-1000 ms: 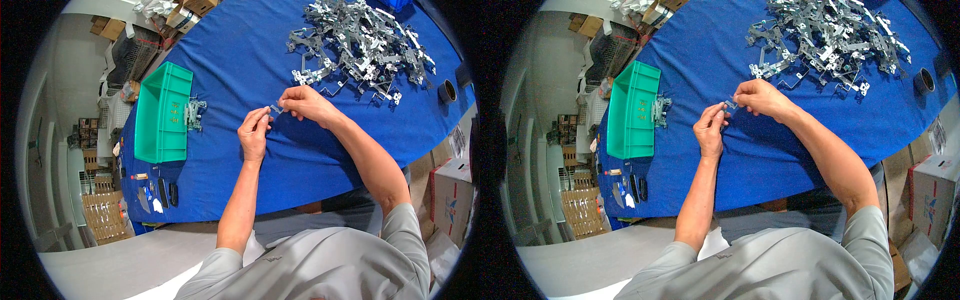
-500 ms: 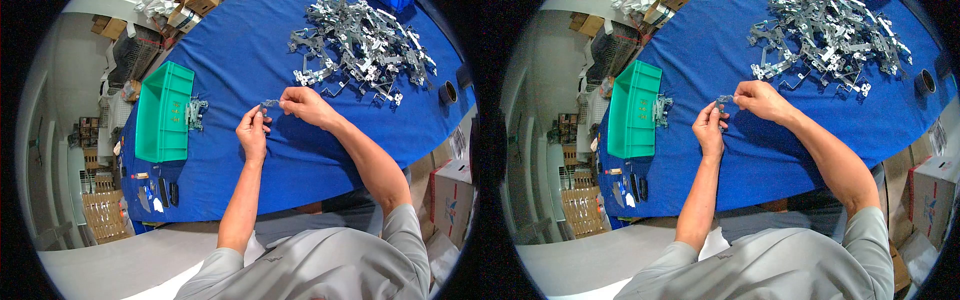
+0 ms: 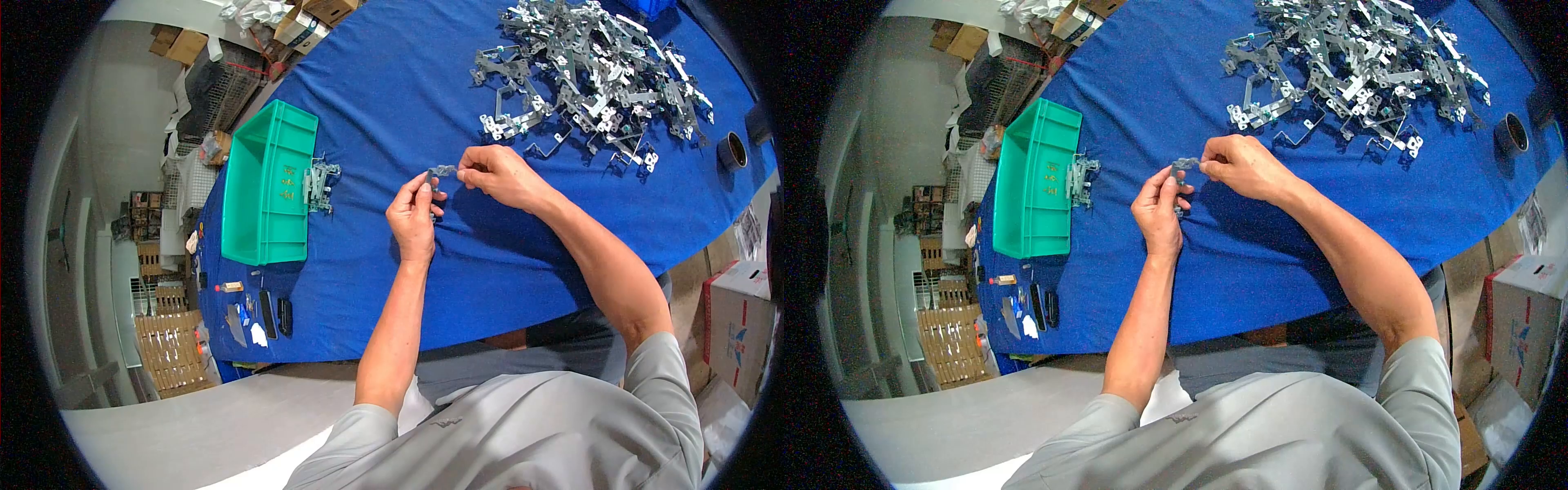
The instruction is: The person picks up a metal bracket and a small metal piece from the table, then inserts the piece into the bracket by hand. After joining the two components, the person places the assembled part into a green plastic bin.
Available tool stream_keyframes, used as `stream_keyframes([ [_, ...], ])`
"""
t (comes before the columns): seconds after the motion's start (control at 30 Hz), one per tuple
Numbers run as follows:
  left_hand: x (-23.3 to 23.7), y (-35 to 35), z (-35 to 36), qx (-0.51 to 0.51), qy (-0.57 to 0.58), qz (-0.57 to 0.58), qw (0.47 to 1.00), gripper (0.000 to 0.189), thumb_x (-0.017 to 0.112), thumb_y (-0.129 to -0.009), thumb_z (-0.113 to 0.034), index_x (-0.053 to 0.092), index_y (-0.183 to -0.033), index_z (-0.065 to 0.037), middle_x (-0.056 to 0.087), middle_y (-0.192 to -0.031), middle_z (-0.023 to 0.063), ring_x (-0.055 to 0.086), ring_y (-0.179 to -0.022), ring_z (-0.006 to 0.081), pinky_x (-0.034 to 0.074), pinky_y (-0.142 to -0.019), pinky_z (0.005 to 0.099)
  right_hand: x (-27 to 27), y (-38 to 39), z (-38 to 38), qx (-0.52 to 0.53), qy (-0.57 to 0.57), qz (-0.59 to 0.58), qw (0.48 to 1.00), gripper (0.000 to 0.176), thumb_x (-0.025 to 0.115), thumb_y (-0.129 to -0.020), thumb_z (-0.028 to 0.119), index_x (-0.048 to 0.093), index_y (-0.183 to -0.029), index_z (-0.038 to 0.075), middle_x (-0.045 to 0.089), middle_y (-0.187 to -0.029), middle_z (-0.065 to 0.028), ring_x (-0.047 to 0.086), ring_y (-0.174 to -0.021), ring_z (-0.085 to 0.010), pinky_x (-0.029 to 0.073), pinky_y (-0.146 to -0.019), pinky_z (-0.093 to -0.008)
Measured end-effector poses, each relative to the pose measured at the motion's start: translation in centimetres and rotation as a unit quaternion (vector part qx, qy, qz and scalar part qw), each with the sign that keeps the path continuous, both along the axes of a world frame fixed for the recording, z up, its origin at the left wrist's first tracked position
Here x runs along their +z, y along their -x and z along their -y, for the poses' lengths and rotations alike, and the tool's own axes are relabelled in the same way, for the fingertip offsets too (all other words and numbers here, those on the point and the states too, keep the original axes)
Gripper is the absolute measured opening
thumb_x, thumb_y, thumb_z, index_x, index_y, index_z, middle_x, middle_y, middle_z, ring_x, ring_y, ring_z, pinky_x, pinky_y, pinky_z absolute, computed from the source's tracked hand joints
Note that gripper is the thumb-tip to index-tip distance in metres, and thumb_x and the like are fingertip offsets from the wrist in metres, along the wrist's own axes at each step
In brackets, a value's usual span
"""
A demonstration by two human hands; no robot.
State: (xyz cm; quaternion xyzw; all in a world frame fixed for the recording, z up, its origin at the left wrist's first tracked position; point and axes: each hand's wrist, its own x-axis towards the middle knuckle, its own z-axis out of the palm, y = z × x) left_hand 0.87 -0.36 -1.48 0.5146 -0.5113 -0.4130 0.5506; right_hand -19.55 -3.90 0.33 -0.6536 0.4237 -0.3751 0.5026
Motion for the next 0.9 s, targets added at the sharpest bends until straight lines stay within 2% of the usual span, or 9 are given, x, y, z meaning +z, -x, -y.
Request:
stream_keyframes([
  [0.1,-0.2,0.0,0.0,0.000,0.007,0.000,1.000,0.022,0.060,-0.100,-0.004,0.068,-0.120,0.003,0.074,-0.104,0.0127,0.071,-0.077,0.0159,0.053,-0.056,0.0228,-0.1,0.0,0.1,-0.004,0.015,-0.013,1.000,0.025,0.065,-0.093,0.022,0.069,-0.093,-0.002,0.070,-0.075,-0.0155,0.070,-0.070,-0.0257,0.051,-0.064,-0.0396],
  [0.2,-0.1,0.0,0.0,-0.001,0.006,0.007,1.000,0.022,0.061,-0.099,-0.003,0.069,-0.119,0.002,0.074,-0.104,0.0119,0.071,-0.079,0.0161,0.053,-0.059,0.0232,-0.2,-0.1,-0.1,-0.025,0.051,-0.042,0.997,0.022,0.066,-0.092,0.021,0.068,-0.092,-0.001,0.068,-0.075,-0.0171,0.070,-0.070,-0.0298,0.051,-0.065,-0.0416],
  [0.3,-0.2,-0.1,-0.1,-0.010,0.041,0.023,0.999,0.022,0.062,-0.098,-0.002,0.071,-0.118,0.002,0.073,-0.108,0.0113,0.071,-0.083,0.0167,0.054,-0.063,0.0237,-1.1,-0.5,-0.1,-0.058,0.137,-0.098,0.984,0.019,0.067,-0.091,0.019,0.067,-0.092,0.000,0.067,-0.074,-0.0181,0.069,-0.070,-0.0329,0.051,-0.063,-0.0434],
  [0.4,-0.3,-0.2,0.0,-0.022,0.056,0.031,0.998,0.021,0.063,-0.097,0.000,0.073,-0.116,0.002,0.071,-0.111,0.0110,0.071,-0.087,0.0175,0.055,-0.066,0.0243,-1.2,-0.2,0.1,-0.052,0.124,-0.077,0.988,0.016,0.067,-0.090,0.017,0.067,-0.093,0.001,0.067,-0.075,-0.0183,0.070,-0.072,-0.0338,0.051,-0.062,-0.0443],
  [0.5,-0.1,-0.1,-0.1,-0.026,0.053,0.030,0.998,0.021,0.064,-0.096,0.001,0.073,-0.115,0.002,0.070,-0.113,0.0115,0.071,-0.089,0.0179,0.055,-0.067,0.0243,-1.3,-0.1,0.3,-0.048,0.093,-0.008,0.995,0.017,0.064,-0.092,0.017,0.068,-0.094,0.001,0.068,-0.073,-0.0138,0.068,-0.068,-0.0267,0.051,-0.058,-0.0406],
  [0.6,0.1,-0.1,-0.2,-0.036,0.056,0.062,0.996,0.020,0.064,-0.096,0.000,0.073,-0.113,0.002,0.070,-0.113,0.0115,0.071,-0.089,0.0182,0.055,-0.067,0.0249,-0.1,0.0,0.2,-0.002,-0.137,0.132,0.982,0.016,0.060,-0.098,0.017,0.068,-0.097,0.003,0.062,-0.073,-0.0010,0.057,-0.065,-0.0096,0.047,-0.058,-0.0274],
  [0.7,0.2,-0.2,-0.2,-0.051,0.055,0.060,0.995,0.019,0.065,-0.095,0.000,0.074,-0.112,0.003,0.070,-0.114,0.0119,0.071,-0.088,0.0179,0.055,-0.067,0.0253,0.2,0.2,0.2,0.040,-0.136,0.096,0.985,0.019,0.059,-0.100,0.021,0.068,-0.097,0.005,0.059,-0.074,0.0025,0.054,-0.066,-0.0068,0.045,-0.057,-0.0228],
  [0.8,0.5,0.0,-0.4,-0.063,0.057,0.071,0.994,0.019,0.064,-0.095,0.000,0.074,-0.111,0.002,0.071,-0.112,0.0115,0.070,-0.087,0.0165,0.054,-0.066,0.0250,0.9,0.6,0.1,0.043,-0.142,0.049,0.988,0.021,0.062,-0.099,0.024,0.068,-0.096,0.004,0.059,-0.074,0.0025,0.053,-0.066,-0.0065,0.043,-0.055,-0.0243],
  [0.9,0.9,0.0,-0.5,-0.079,0.048,0.095,0.991,0.020,0.062,-0.096,0.001,0.075,-0.111,0.002,0.072,-0.108,0.0102,0.069,-0.085,0.0143,0.052,-0.065,0.0235,0.1,0.4,0.1,0.019,-0.097,0.101,0.990,0.021,0.063,-0.100,0.024,0.068,-0.095,0.005,0.059,-0.074,0.0030,0.052,-0.065,-0.0052,0.040,-0.052,-0.0238],
])
